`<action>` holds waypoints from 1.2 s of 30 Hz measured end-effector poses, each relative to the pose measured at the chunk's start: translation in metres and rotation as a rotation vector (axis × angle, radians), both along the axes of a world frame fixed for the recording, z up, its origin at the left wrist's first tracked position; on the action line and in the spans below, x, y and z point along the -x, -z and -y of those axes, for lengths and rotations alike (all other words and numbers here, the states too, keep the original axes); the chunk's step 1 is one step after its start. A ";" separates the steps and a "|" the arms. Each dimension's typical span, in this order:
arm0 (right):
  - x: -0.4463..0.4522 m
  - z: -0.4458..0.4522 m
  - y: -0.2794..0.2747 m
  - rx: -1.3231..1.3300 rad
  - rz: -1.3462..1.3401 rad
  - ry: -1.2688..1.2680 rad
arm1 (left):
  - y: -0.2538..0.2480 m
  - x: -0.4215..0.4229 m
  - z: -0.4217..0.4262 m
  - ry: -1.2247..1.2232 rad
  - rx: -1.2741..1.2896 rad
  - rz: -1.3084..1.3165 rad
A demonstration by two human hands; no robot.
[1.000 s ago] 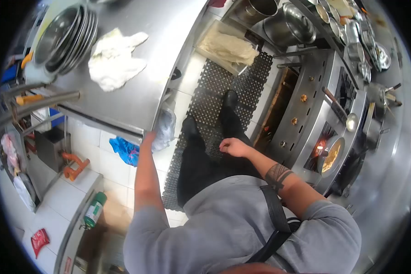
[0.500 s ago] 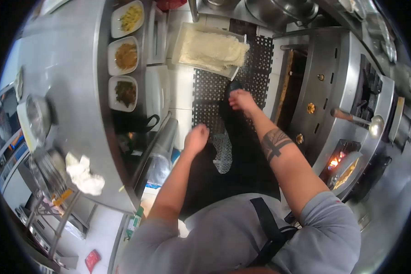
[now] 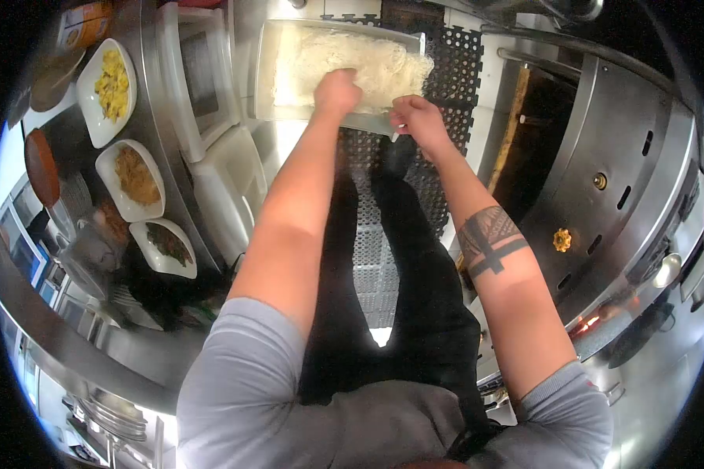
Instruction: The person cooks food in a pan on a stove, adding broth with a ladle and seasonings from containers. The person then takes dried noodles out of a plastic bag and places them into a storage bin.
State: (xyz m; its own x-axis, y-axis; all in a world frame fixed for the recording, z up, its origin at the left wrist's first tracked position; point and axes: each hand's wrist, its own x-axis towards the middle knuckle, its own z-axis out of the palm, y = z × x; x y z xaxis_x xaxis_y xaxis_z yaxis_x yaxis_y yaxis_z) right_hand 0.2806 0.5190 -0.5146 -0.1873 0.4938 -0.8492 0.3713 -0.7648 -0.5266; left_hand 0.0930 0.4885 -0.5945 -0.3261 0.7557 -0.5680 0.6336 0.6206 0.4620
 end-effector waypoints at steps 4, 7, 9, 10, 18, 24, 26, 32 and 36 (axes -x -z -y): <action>0.009 0.000 0.028 -0.082 0.000 0.046 | -0.016 0.047 0.018 -0.231 -0.220 -0.048; 0.022 -0.005 0.049 -0.145 0.014 0.090 | -0.040 0.067 0.020 -0.474 -0.170 0.047; 0.040 -0.013 0.046 -0.165 0.014 0.133 | -0.056 0.071 0.020 -0.489 -0.171 0.011; 0.046 -0.019 0.045 -0.136 0.064 0.081 | -0.058 0.073 0.022 -0.505 -0.157 0.028; 0.082 -0.040 0.075 -0.082 0.224 0.009 | -0.002 0.071 0.051 -0.575 -0.122 0.292; 0.076 -0.033 0.056 0.197 -0.130 0.062 | -0.013 0.057 0.039 -1.067 -0.062 0.896; 0.079 -0.024 0.062 0.163 -0.150 0.088 | 0.006 0.059 0.037 -1.152 0.013 0.914; 0.084 -0.012 0.075 -0.046 -0.173 -0.061 | 0.012 0.069 0.023 -1.548 0.250 1.133; 0.088 -0.010 0.082 -0.106 -0.267 -0.118 | 0.023 0.067 0.029 -1.447 0.168 1.403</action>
